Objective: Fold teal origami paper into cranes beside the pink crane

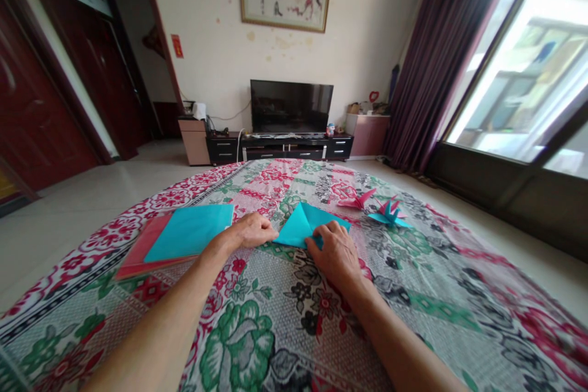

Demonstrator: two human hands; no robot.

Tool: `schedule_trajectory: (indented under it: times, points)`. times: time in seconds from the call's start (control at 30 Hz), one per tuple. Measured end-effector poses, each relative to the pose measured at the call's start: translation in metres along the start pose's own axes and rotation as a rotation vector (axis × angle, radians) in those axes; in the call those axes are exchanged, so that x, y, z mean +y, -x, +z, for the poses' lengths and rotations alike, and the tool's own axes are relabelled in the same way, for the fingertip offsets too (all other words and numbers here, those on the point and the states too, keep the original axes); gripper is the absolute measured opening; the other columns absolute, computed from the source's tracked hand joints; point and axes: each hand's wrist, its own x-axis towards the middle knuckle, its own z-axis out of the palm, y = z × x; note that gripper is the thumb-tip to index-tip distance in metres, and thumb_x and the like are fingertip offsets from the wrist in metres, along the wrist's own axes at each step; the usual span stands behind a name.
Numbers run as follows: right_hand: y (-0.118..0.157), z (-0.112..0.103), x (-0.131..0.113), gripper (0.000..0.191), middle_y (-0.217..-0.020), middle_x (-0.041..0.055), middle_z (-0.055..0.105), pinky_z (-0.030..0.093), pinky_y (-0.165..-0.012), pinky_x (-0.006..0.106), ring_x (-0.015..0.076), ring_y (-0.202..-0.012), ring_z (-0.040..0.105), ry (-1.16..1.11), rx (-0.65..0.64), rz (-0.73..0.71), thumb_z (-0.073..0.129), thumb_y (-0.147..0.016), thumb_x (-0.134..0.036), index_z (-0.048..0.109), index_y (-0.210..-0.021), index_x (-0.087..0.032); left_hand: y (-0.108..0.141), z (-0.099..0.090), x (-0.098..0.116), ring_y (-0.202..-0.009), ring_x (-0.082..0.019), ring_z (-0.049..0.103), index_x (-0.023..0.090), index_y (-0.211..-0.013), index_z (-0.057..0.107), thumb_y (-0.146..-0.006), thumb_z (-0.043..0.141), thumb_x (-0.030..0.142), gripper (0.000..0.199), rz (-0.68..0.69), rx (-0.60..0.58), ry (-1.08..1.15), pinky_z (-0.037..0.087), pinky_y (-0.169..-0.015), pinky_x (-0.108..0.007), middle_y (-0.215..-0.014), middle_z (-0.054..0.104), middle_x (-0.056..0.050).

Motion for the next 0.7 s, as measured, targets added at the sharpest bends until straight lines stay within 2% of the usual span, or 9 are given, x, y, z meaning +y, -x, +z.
schedule_trajectory:
  times: [0.13, 0.3, 0.7]
  points:
    - [0.000, 0.001, 0.000, 0.027, -0.095, 0.0087, 0.055, 0.036, -0.078, 0.029, 0.0198, -0.087, 0.050, 0.005, -0.001, 0.001, 0.046, -0.084, -0.040, 0.064, -0.088, -0.020, 0.000, 0.003, 0.005, -0.054, -0.010, 0.044, 0.015, -0.056, 0.060, -0.064, 0.053, 0.050, 0.037, -0.058, 0.033, -0.036, 0.026, -0.048, -0.021, -0.051, 0.049, 0.003]
    - [0.000, 0.000, -0.001, 0.026, -0.094, 0.0080, 0.056, 0.036, -0.079, 0.029, 0.0201, -0.088, 0.050, 0.001, 0.007, 0.004, 0.048, -0.084, -0.040, 0.064, -0.089, -0.020, 0.003, 0.004, 0.008, -0.057, -0.011, 0.050, 0.016, -0.063, 0.065, -0.062, 0.057, 0.048, 0.034, -0.051, 0.031, -0.040, 0.028, -0.048, -0.020, -0.057, 0.059, 0.002]
    - [0.000, 0.001, 0.001, 0.025, -0.094, 0.0082, 0.056, 0.036, -0.079, 0.029, 0.0198, -0.088, 0.051, 0.002, 0.008, 0.001, 0.048, -0.084, -0.039, 0.064, -0.089, -0.020, 0.003, 0.005, 0.012, -0.055, -0.009, 0.050, 0.017, -0.064, 0.066, -0.063, 0.056, 0.043, 0.028, -0.091, 0.036, -0.119, 0.027, -0.049, -0.020, -0.058, 0.061, 0.001]
